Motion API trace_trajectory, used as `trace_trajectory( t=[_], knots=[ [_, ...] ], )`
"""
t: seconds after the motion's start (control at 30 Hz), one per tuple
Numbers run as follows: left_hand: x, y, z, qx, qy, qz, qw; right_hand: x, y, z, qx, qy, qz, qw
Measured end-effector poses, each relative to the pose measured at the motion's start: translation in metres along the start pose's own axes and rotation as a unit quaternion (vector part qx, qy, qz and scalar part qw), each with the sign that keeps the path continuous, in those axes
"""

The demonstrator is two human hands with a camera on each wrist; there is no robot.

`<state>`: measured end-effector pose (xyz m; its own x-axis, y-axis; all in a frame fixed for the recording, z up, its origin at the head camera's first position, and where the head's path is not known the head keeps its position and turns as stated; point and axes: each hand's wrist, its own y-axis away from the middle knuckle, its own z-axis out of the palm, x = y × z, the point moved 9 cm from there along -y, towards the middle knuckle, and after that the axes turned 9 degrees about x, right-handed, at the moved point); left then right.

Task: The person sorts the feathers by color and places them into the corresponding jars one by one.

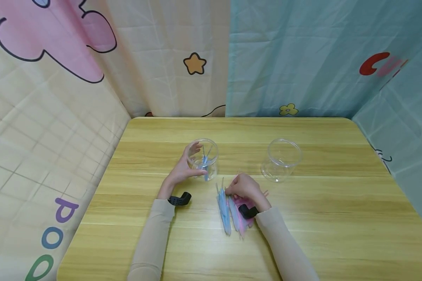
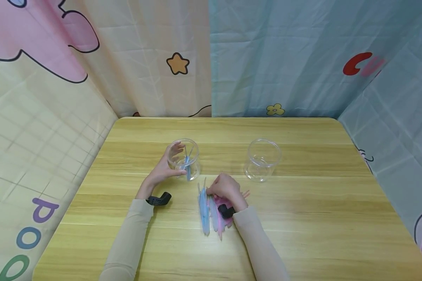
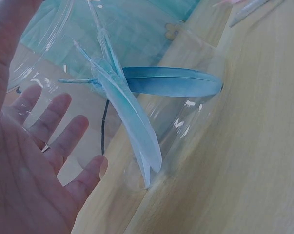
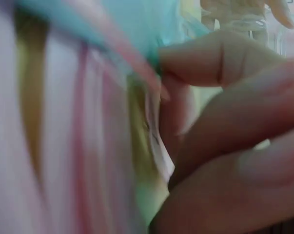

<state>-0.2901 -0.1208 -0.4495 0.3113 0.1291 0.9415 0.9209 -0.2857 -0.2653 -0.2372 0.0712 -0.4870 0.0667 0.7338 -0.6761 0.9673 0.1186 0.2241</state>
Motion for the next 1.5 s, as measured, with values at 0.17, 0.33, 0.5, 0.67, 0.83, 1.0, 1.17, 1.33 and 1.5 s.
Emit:
trace_trajectory(
  t=[0.17, 0.33, 0.5, 0.67, 0.83, 1.0, 1.17, 1.33, 1.5],
  knots=[
    [0.0, 0.0, -0.001, 0.001, 0.0, -0.001, 1.0, -0.002, 0.002, -0.006, 0.02, 0.053, -0.003, 0.998],
    [0.014, 0.001, 0.0, -0.004, 0.004, 0.005, 1.0, -0.003, 0.002, -0.005, 0.014, 0.048, -0.005, 0.999],
    [0.031, 0.003, 0.002, -0.01, 0.01, 0.01, 0.9999, -0.003, 0.0, 0.0, -0.003, 0.019, -0.006, 1.0],
    [0.034, 0.005, 0.003, -0.013, 0.01, 0.01, 0.9998, -0.001, 0.0, 0.001, -0.008, -0.012, -0.011, 1.0],
    [0.034, 0.004, 0.003, -0.012, 0.004, 0.013, 0.9998, -0.002, 0.001, -0.001, -0.028, -0.095, -0.012, 0.995],
    [0.031, 0.003, 0.002, -0.012, 0.004, 0.009, 0.9999, -0.004, -0.001, -0.009, -0.024, -0.154, -0.004, 0.988],
    [0.032, 0.003, 0.002, -0.011, 0.007, 0.007, 0.9999, -0.009, -0.005, -0.028, 0.017, -0.211, 0.005, 0.977],
    [0.034, 0.004, 0.002, -0.011, 0.002, 0.008, 0.9999, -0.025, -0.008, -0.053, 0.081, -0.28, -0.017, 0.956],
    [0.033, 0.005, 0.002, -0.011, 0.006, 0.012, 0.9998, -0.046, -0.008, -0.084, 0.157, -0.371, -0.055, 0.914]
  ],
)
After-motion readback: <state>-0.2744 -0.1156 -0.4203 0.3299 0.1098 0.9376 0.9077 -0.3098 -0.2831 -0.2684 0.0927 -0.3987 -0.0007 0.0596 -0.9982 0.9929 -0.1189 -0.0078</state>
